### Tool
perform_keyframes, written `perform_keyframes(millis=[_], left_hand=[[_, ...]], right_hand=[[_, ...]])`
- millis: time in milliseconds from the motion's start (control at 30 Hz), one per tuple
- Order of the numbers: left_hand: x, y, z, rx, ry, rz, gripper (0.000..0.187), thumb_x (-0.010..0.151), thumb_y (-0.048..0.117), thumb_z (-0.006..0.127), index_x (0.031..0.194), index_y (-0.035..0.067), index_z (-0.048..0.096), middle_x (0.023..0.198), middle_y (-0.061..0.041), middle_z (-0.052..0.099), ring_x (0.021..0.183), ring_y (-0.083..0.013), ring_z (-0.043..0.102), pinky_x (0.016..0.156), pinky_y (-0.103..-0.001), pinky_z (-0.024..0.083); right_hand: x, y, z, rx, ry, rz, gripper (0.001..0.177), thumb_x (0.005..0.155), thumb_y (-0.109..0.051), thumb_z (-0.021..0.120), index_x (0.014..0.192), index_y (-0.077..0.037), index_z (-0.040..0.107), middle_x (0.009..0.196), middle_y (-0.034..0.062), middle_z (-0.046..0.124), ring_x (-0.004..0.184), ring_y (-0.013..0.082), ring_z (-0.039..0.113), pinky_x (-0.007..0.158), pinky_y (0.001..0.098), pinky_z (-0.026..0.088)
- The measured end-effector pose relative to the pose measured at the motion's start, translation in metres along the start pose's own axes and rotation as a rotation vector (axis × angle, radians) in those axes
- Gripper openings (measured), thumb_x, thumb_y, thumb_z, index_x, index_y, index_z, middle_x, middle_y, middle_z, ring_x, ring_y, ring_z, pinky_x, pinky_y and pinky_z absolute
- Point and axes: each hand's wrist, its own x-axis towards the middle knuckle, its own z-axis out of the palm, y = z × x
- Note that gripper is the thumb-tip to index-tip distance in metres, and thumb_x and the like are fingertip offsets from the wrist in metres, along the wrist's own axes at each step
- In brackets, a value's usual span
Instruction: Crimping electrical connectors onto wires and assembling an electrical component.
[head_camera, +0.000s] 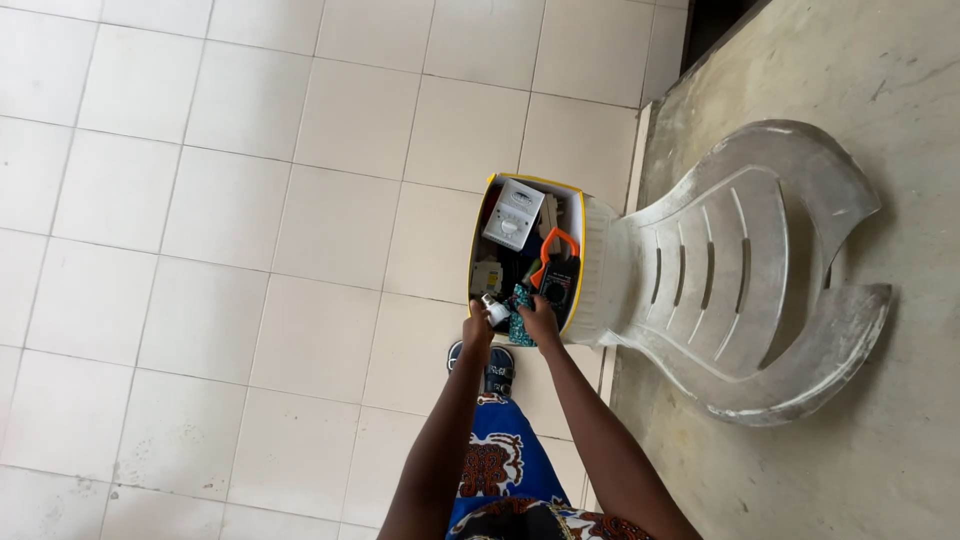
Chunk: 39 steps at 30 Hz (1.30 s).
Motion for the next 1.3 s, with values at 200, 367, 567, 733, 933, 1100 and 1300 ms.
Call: perform_keyframes(millis=[200,367,567,733,933,1100,1300], left_hand=[[-0.037,0.050,0.018,0.035,0.037,-0.120,0.088,0.096,0.073,0.029,0.153,0.005,0.037,0.153,-0.022,0.049,0.146,-0.0356,0.039,0.121,-0.051,0.024],[-0.034,0.051,0.018,0.168,0.069,-0.116,0.092,0.099,0.073,0.029,0.149,-0.002,0.049,0.152,-0.021,0.049,0.143,-0.0343,0.041,0.119,-0.046,0.030],[-0.047,0.070,0.022,0.199,0.079,-0.123,0.088,0.101,0.069,0.028,0.146,-0.003,0.051,0.144,-0.023,0.058,0.134,-0.0338,0.053,0.112,-0.043,0.040],[-0.065,0.072,0.022,0.257,0.119,0.071,0.073,0.105,0.058,0.033,0.133,-0.001,0.067,0.128,-0.019,0.069,0.119,-0.0292,0.064,0.102,-0.039,0.047],[-0.119,0.079,0.031,0.508,0.161,0.463,0.034,0.097,0.023,0.057,0.121,0.007,0.075,0.105,-0.015,0.078,0.093,-0.0257,0.075,0.083,-0.038,0.058],[-0.154,0.092,0.028,0.347,0.143,0.602,0.033,0.089,0.021,0.064,0.116,0.003,0.070,0.104,-0.015,0.078,0.097,-0.0271,0.077,0.084,-0.038,0.060],[-0.254,0.143,0.003,0.401,0.146,0.352,0.045,0.102,0.040,0.057,0.117,0.001,0.074,0.097,-0.019,0.078,0.086,-0.0271,0.075,0.078,-0.038,0.057]], right_hand=[[-0.008,-0.015,0.007,-0.035,-0.133,0.183,0.047,0.096,-0.027,0.063,0.137,-0.006,0.057,0.082,0.0150,0.066,0.066,0.0208,0.062,0.060,0.0399,0.047],[-0.002,0.004,0.021,-0.070,-0.129,0.086,0.044,0.094,-0.026,0.066,0.132,-0.003,0.062,0.090,0.0125,0.073,0.073,0.0175,0.068,0.066,0.0358,0.051],[-0.017,-0.030,0.015,-0.128,-0.160,0.163,0.044,0.096,-0.028,0.063,0.133,-0.005,0.061,0.097,0.0141,0.074,0.078,0.0224,0.071,0.070,0.0390,0.053],[-0.025,-0.029,0.014,-0.103,-0.125,0.062,0.042,0.095,-0.027,0.064,0.131,-0.005,0.062,0.102,0.0124,0.073,0.081,0.0198,0.071,0.072,0.0380,0.054],[-0.059,-0.041,0.004,-0.048,-0.074,-0.061,0.040,0.094,-0.026,0.065,0.129,-0.006,0.062,0.106,0.0131,0.073,0.091,0.0234,0.071,0.078,0.0380,0.053],[-0.097,-0.071,-0.012,-0.023,-0.020,-0.326,0.036,0.091,-0.025,0.068,0.120,-0.003,0.066,0.104,0.0173,0.074,0.097,0.0242,0.073,0.081,0.0378,0.054],[-0.177,-0.156,-0.025,-0.008,-0.252,-0.244,0.032,0.095,-0.024,0.062,0.122,-0.006,0.066,0.107,0.0135,0.075,0.099,0.0219,0.072,0.083,0.0356,0.054]])
